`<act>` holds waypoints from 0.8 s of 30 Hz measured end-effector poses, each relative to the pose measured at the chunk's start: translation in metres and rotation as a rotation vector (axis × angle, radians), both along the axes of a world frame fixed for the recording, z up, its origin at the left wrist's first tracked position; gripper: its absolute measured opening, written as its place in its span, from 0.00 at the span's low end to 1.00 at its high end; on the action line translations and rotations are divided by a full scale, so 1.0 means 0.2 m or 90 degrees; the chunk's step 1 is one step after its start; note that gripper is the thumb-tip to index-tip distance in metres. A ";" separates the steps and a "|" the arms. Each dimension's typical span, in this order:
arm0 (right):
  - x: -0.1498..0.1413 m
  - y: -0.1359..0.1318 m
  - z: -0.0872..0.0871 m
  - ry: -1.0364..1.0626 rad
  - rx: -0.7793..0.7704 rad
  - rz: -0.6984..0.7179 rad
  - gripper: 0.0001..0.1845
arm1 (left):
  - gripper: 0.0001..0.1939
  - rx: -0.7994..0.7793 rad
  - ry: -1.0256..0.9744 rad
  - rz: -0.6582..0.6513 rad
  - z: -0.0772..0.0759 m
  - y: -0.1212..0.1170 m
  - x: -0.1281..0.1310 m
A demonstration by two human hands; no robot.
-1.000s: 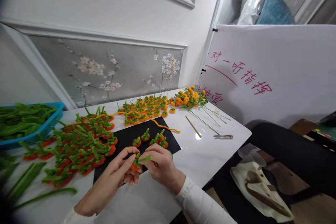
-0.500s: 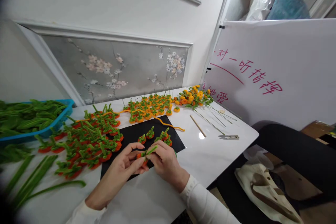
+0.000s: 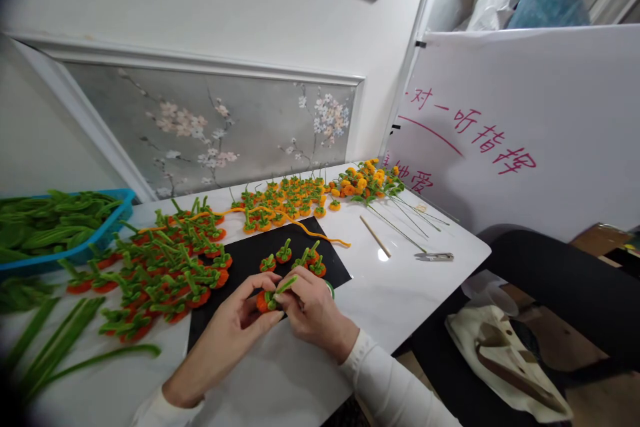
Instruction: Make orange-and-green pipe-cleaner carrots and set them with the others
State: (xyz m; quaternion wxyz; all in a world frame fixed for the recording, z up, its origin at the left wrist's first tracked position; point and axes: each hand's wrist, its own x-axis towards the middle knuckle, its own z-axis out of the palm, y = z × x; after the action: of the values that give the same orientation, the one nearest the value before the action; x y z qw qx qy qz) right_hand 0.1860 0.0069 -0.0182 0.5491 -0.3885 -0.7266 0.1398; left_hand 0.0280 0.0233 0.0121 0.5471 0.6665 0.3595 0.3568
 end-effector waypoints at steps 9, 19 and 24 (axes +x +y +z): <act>0.00 0.01 -0.02 -0.025 0.004 -0.006 0.09 | 0.05 -0.085 0.033 -0.058 0.06 -0.01 -0.01; 0.01 -0.01 0.03 -0.001 -0.011 0.043 0.07 | 0.11 -0.159 -0.029 -0.071 0.07 -0.02 -0.03; 0.01 -0.01 0.02 0.015 -0.028 0.002 0.07 | 0.18 0.039 0.039 -0.036 0.01 -0.02 -0.02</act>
State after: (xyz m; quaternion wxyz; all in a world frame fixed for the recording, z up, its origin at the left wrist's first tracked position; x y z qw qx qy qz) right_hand 0.1883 0.0052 -0.0133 0.5487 -0.3977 -0.7174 0.1615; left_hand 0.0241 0.0189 0.0143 0.5254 0.7034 0.3456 0.3314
